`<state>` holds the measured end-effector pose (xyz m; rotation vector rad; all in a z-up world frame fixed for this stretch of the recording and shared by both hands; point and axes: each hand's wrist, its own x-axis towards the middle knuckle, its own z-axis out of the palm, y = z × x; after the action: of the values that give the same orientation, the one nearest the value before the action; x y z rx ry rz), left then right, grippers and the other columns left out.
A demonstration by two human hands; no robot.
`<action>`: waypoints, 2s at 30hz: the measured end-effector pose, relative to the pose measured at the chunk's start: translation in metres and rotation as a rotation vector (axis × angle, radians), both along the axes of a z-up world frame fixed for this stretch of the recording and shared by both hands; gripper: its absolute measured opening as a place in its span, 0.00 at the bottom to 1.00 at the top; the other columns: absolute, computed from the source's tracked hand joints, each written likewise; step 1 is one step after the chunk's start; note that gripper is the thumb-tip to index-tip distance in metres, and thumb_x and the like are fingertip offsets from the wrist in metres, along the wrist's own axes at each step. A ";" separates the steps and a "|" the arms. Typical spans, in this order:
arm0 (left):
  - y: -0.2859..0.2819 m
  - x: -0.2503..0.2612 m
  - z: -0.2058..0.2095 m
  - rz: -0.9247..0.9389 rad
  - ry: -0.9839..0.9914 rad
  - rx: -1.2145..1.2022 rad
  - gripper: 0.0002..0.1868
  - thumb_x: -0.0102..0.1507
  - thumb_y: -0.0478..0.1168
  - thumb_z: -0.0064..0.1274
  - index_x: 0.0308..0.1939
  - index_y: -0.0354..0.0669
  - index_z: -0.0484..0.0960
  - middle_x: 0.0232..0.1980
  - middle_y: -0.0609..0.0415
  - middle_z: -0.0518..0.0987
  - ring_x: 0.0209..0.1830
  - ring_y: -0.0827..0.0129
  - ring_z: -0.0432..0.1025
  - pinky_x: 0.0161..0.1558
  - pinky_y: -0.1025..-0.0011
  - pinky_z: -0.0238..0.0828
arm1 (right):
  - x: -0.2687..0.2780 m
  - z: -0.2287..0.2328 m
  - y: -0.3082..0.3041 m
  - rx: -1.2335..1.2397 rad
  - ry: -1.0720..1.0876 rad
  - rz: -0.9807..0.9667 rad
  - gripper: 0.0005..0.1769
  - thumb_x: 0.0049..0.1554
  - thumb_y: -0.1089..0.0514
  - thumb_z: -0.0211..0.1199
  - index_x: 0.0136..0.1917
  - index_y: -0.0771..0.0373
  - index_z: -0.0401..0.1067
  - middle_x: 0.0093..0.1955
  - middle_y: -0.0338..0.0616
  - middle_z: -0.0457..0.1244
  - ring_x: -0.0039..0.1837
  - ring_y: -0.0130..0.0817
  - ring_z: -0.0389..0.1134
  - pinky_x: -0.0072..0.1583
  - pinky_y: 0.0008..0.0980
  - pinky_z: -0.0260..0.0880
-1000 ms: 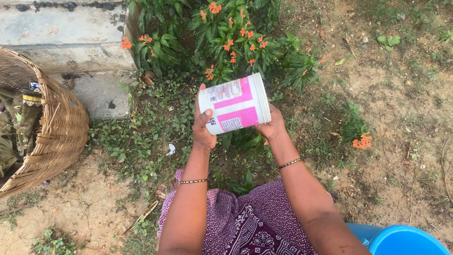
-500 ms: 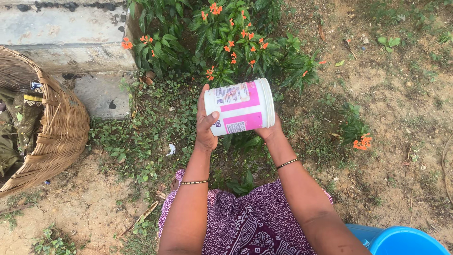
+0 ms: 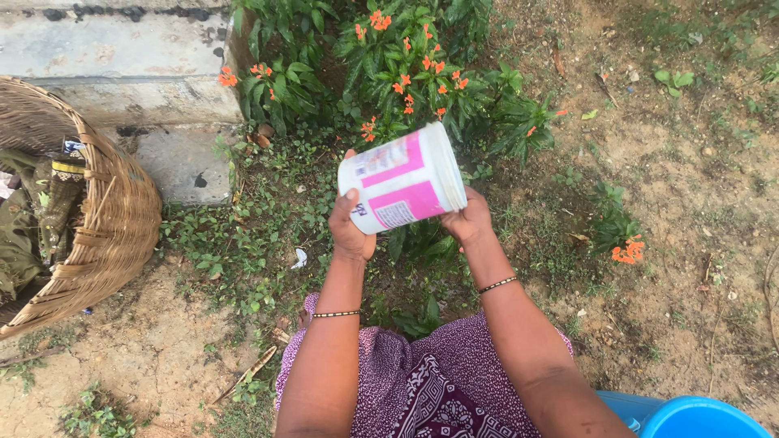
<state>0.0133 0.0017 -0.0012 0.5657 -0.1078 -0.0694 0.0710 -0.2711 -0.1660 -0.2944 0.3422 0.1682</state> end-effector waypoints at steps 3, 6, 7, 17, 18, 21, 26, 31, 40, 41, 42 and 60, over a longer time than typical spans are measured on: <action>0.005 0.005 -0.006 0.041 -0.029 -0.135 0.50 0.57 0.53 0.61 0.78 0.40 0.57 0.72 0.45 0.69 0.74 0.53 0.64 0.75 0.53 0.58 | 0.011 -0.021 -0.007 -0.072 0.067 0.008 0.14 0.66 0.61 0.44 0.55 0.74 0.66 0.44 0.53 0.67 0.36 0.35 0.69 0.37 0.28 0.74; 0.010 0.010 -0.010 0.114 -0.009 -0.207 0.43 0.61 0.55 0.56 0.75 0.38 0.62 0.72 0.46 0.70 0.73 0.52 0.65 0.75 0.52 0.60 | 0.027 -0.020 0.003 -0.227 0.330 -0.077 0.11 0.69 0.61 0.44 0.48 0.67 0.64 0.39 0.45 0.62 0.36 0.31 0.65 0.40 0.27 0.74; 0.013 0.011 -0.011 0.142 0.011 -0.222 0.41 0.62 0.55 0.55 0.74 0.37 0.64 0.71 0.46 0.71 0.73 0.52 0.65 0.74 0.52 0.60 | 0.036 -0.014 0.011 -0.283 0.378 -0.062 0.10 0.69 0.63 0.44 0.49 0.69 0.66 0.38 0.45 0.62 0.36 0.29 0.64 0.38 0.26 0.72; 0.029 0.013 -0.010 0.247 0.075 -0.274 0.40 0.62 0.59 0.52 0.72 0.40 0.66 0.70 0.48 0.72 0.71 0.53 0.66 0.71 0.49 0.63 | 0.174 0.189 0.024 -0.628 -0.357 -0.073 0.20 0.71 0.49 0.49 0.68 0.64 0.62 0.66 0.46 0.59 0.66 0.36 0.61 0.61 0.32 0.60; 0.030 0.013 -0.008 0.245 0.073 -0.272 0.40 0.61 0.59 0.52 0.72 0.40 0.66 0.70 0.48 0.72 0.71 0.53 0.66 0.71 0.49 0.63 | 0.168 0.198 0.025 -0.674 -0.339 -0.086 0.27 0.69 0.49 0.47 0.75 0.65 0.58 0.76 0.49 0.57 0.75 0.38 0.58 0.69 0.33 0.58; 0.029 0.011 -0.003 0.255 0.056 -0.231 0.41 0.61 0.59 0.53 0.72 0.39 0.66 0.70 0.47 0.72 0.72 0.53 0.66 0.71 0.49 0.63 | 0.133 0.169 0.018 -0.644 -0.372 -0.045 0.35 0.69 0.47 0.46 0.81 0.69 0.50 0.84 0.58 0.46 0.84 0.45 0.48 0.80 0.39 0.50; 0.029 0.007 0.003 0.240 0.076 -0.203 0.43 0.59 0.60 0.55 0.72 0.40 0.65 0.69 0.47 0.71 0.72 0.54 0.66 0.70 0.49 0.64 | 0.042 0.038 0.003 -0.781 0.071 -0.043 0.19 0.70 0.45 0.55 0.68 0.57 0.69 0.51 0.34 0.59 0.45 0.25 0.58 0.45 0.25 0.59; 0.028 0.011 0.000 0.210 0.077 -0.184 0.43 0.59 0.59 0.55 0.72 0.39 0.65 0.69 0.48 0.72 0.71 0.54 0.66 0.70 0.50 0.63 | -0.016 0.021 -0.006 -0.933 0.227 0.129 0.16 0.66 0.51 0.52 0.61 0.59 0.73 0.47 0.37 0.65 0.44 0.27 0.62 0.45 0.27 0.65; 0.012 0.015 -0.021 0.183 0.088 -0.170 0.38 0.62 0.55 0.52 0.70 0.35 0.67 0.68 0.44 0.73 0.70 0.52 0.68 0.70 0.52 0.64 | -0.038 0.078 0.013 -0.802 0.073 0.131 0.16 0.66 0.51 0.50 0.59 0.60 0.72 0.51 0.42 0.69 0.50 0.32 0.70 0.49 0.32 0.69; 0.012 0.014 -0.021 0.172 0.074 -0.170 0.39 0.62 0.54 0.53 0.71 0.35 0.67 0.69 0.44 0.73 0.70 0.53 0.68 0.71 0.53 0.63 | -0.038 0.080 0.014 -0.772 0.058 0.128 0.15 0.66 0.51 0.50 0.59 0.60 0.72 0.51 0.42 0.69 0.50 0.32 0.70 0.49 0.32 0.70; 0.012 0.012 -0.019 0.162 0.060 -0.170 0.39 0.62 0.54 0.53 0.71 0.34 0.66 0.69 0.44 0.73 0.70 0.53 0.68 0.72 0.53 0.62 | -0.037 0.082 0.014 -0.742 0.043 0.125 0.15 0.66 0.51 0.51 0.59 0.60 0.72 0.51 0.42 0.70 0.50 0.32 0.70 0.49 0.33 0.70; 0.002 -0.008 0.003 0.027 -0.038 0.131 0.61 0.51 0.53 0.64 0.82 0.42 0.48 0.75 0.42 0.64 0.76 0.51 0.60 0.75 0.55 0.56 | -0.020 0.067 0.020 -0.382 -0.078 0.065 0.21 0.68 0.58 0.43 0.65 0.73 0.68 0.57 0.55 0.69 0.58 0.45 0.72 0.61 0.44 0.74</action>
<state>0.0055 0.0038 0.0013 0.6995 -0.1334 -0.0395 0.0512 -0.2515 -0.0986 -0.6887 0.2859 0.1545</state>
